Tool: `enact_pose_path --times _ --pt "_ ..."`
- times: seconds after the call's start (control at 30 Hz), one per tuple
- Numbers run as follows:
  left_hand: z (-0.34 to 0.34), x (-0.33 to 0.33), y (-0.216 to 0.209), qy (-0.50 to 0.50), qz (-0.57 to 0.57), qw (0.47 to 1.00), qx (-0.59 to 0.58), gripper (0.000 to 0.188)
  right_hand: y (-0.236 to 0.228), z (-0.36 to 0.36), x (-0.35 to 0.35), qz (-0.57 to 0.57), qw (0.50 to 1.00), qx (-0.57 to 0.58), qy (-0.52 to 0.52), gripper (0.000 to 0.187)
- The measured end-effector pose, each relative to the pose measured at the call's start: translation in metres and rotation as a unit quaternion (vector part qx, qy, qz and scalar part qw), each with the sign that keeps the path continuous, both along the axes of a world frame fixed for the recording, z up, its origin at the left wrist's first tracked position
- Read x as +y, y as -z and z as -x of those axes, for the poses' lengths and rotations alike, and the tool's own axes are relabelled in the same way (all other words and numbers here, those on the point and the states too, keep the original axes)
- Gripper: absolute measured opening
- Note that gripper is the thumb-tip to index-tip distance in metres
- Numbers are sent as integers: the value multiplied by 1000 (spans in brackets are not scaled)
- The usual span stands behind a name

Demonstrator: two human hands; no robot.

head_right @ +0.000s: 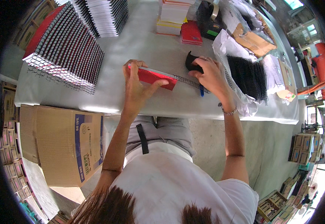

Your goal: The person assembles spiral notebooks by inserting a spiral wire into the punched holes of a stack of papers and a cover, then using a tool to crimp or secure the wire ends.

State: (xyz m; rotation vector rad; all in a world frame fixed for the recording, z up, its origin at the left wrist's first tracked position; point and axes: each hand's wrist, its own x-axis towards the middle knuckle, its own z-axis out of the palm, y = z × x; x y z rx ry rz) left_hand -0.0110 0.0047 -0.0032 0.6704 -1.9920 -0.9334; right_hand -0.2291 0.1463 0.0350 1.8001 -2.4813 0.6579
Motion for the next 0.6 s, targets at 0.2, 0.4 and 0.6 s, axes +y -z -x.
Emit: enact_pose_path --times 0.2,0.4,0.6 --pt "1 4 -1 -12 -49 999 -18 96 -46 -35 0 134 970 -198 52 56" --pt "-2 4 0 4 -18 1000 -13 92 -53 -71 -2 135 976 -170 32 49" --pt "-4 -2 2 7 -34 999 -13 93 -58 -80 -12 182 965 -187 11 41"
